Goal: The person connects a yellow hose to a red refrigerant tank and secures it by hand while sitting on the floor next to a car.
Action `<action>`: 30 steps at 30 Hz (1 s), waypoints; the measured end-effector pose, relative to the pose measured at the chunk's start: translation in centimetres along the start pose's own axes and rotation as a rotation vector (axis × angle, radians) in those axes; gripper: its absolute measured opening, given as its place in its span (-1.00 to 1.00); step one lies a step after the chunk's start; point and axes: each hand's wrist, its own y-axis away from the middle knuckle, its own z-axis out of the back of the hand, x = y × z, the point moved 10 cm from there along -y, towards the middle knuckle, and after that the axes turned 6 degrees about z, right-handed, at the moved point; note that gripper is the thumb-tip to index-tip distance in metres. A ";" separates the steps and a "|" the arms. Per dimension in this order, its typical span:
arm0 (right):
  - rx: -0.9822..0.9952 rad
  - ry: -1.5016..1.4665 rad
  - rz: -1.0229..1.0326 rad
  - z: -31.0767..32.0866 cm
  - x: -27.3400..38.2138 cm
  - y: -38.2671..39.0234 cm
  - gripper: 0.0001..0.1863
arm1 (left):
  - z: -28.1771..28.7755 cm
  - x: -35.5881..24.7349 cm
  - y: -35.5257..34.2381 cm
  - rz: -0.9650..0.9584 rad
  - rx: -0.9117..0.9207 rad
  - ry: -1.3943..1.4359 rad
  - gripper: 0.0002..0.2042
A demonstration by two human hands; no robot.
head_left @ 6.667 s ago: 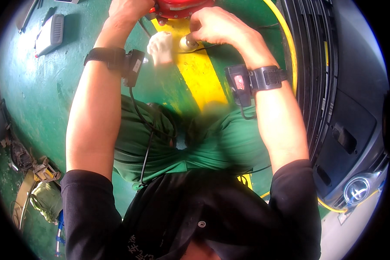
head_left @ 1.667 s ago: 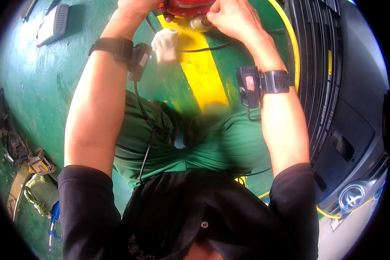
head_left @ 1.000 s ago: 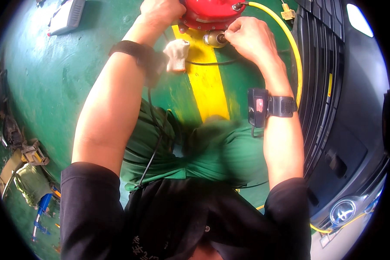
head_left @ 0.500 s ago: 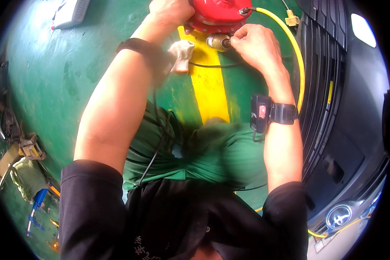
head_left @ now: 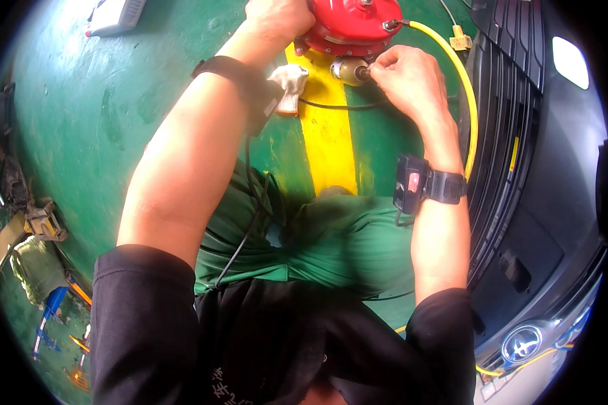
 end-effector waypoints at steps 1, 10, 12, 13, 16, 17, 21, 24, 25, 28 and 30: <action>-0.014 -0.017 -0.015 0.4 0.0 0.2 -0.71 | 0.0 0.1 0.0 0.020 0.005 0.000 -0.82; -0.043 -0.039 -0.028 0.7 -0.3 0.7 -0.70 | 0.0 0.1 0.0 0.028 -0.004 -0.003 -0.80; -0.027 -0.038 -0.034 0.5 -0.4 0.7 -0.70 | 0.0 0.2 0.0 0.026 -0.007 -0.007 -0.80; -0.021 -0.037 -0.025 0.4 -0.4 0.8 -0.71 | 0.0 0.0 0.1 0.004 -0.002 -0.005 -0.80; -0.029 -0.034 -0.006 0.4 -0.4 0.8 -0.71 | 0.0 -0.3 0.2 0.009 0.000 0.008 -0.80; -0.041 -0.034 0.005 0.5 -0.4 0.8 -0.72 | 0.0 -0.2 0.1 0.037 -0.002 0.017 -0.79; -0.058 -0.072 0.005 0.5 -0.3 0.7 -0.73 | 0.2 0.2 0.3 0.026 -0.006 0.003 -0.79; -0.056 -0.078 -0.015 0.5 -0.4 0.8 -0.74 | 0.0 -0.3 0.3 -0.018 0.001 -0.022 -0.79; -0.051 -0.079 -0.014 0.5 -0.4 0.8 -0.74 | 0.0 -0.3 0.3 -0.019 -0.001 -0.015 -0.79; -0.046 -0.071 -0.005 0.3 -0.3 0.8 -0.73 | 0.2 -0.3 0.4 -0.017 -0.003 -0.013 -0.79; -0.046 -0.060 -0.001 0.4 -0.3 0.8 -0.73 | 0.2 -0.4 0.4 -0.016 -0.001 -0.015 -0.80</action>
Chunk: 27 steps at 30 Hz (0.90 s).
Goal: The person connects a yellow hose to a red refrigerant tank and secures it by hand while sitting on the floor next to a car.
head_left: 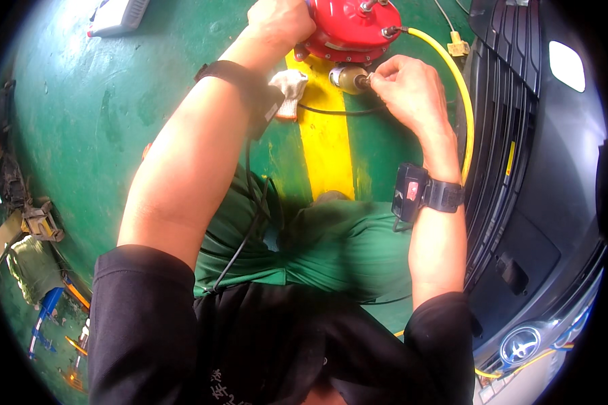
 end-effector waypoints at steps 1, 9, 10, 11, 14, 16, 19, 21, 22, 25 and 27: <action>0.015 0.002 0.000 -0.1 0.0 0.0 -0.73 | 0.0 0.1 0.0 0.011 -0.009 0.014 -0.80; -0.018 -0.027 -0.006 -0.2 -0.1 -0.2 -0.72 | -0.2 0.5 -0.2 0.053 0.000 0.042 -0.81; -0.012 -0.024 -0.001 -0.3 -0.1 -0.2 -0.71 | -0.1 0.6 -0.1 0.064 -0.004 0.050 -0.81; -0.005 -0.021 0.003 -0.4 -0.1 -0.2 -0.71 | 0.0 0.7 -0.1 0.075 -0.008 0.057 -0.81; 0.026 -0.010 -0.003 -0.8 -0.1 -0.3 -0.71 | 0.1 0.7 -0.1 0.060 -0.008 0.051 -0.82; 0.032 0.011 -0.001 -1.1 -0.2 -0.4 -0.72 | 0.1 0.4 -0.1 0.062 0.008 0.047 -0.81; 0.055 0.046 0.012 -1.5 -0.1 -0.6 -0.72 | 0.0 0.5 -0.1 0.061 0.009 0.042 -0.81; 0.070 0.062 0.019 -1.7 0.0 -0.8 -0.72 | 0.2 0.5 0.0 0.055 -0.005 0.043 -0.81; 0.070 0.062 0.018 -1.8 0.0 -0.8 -0.72 | 0.1 0.6 0.0 0.066 -0.001 0.043 -0.81; 0.046 0.039 0.013 -1.8 -0.5 -1.0 -0.71 | 0.1 0.3 0.0 0.058 0.013 0.041 -0.80; 0.024 0.015 0.012 -1.8 -0.7 -1.2 -0.71 | 0.0 0.2 -0.1 0.042 0.021 0.037 -0.80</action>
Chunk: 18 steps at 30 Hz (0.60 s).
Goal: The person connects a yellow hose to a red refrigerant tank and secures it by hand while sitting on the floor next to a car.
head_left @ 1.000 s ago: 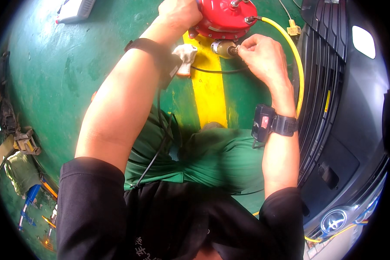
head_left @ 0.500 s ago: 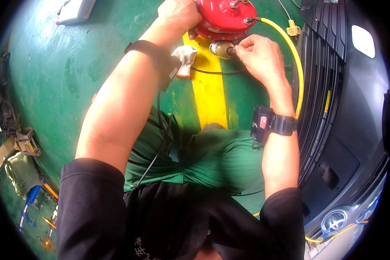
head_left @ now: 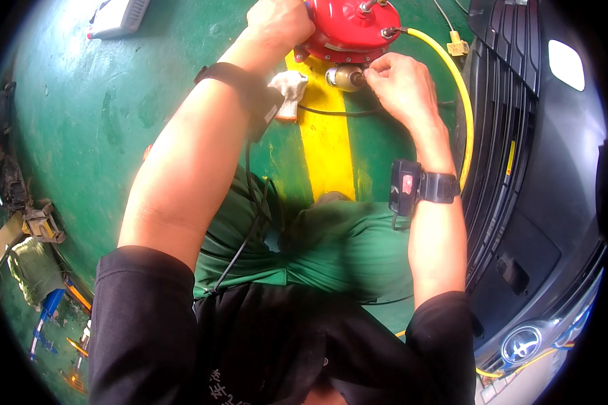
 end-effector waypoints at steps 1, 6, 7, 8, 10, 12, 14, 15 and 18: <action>-0.004 0.001 -0.002 -0.1 0.1 -0.1 -0.71 | 0.0 0.1 -0.1 0.001 -0.009 -0.002 -0.80; 0.000 0.021 0.013 -0.2 0.1 -0.1 -0.71 | 0.0 0.2 0.0 0.004 -0.001 -0.002 -0.81; 0.001 0.021 0.012 -0.2 0.2 -0.1 -0.71 | 0.1 0.2 0.0 -0.001 -0.016 -0.002 -0.81; 0.002 0.022 0.012 -0.2 0.4 -0.1 -0.71 | 0.3 0.3 0.0 -0.005 -0.032 -0.003 -0.81; 0.004 0.023 0.004 -0.2 0.4 0.0 -0.71 | 0.1 0.2 0.0 -0.009 -0.027 -0.003 -0.81; 0.006 0.023 -0.004 -0.1 0.3 0.0 -0.71 | 0.0 0.2 -0.1 -0.013 -0.023 -0.004 -0.81; 0.033 0.037 -0.006 -0.4 0.3 -0.1 -0.71 | -0.1 0.1 -0.1 -0.024 -0.014 -0.023 -0.81; 0.033 0.037 -0.005 -0.3 0.4 0.0 -0.71 | -0.1 0.1 -0.1 -0.024 -0.014 -0.023 -0.81; 0.061 0.052 -0.003 -0.3 0.7 0.1 -0.71 | 0.0 0.3 -0.1 -0.002 -0.029 -0.011 -0.80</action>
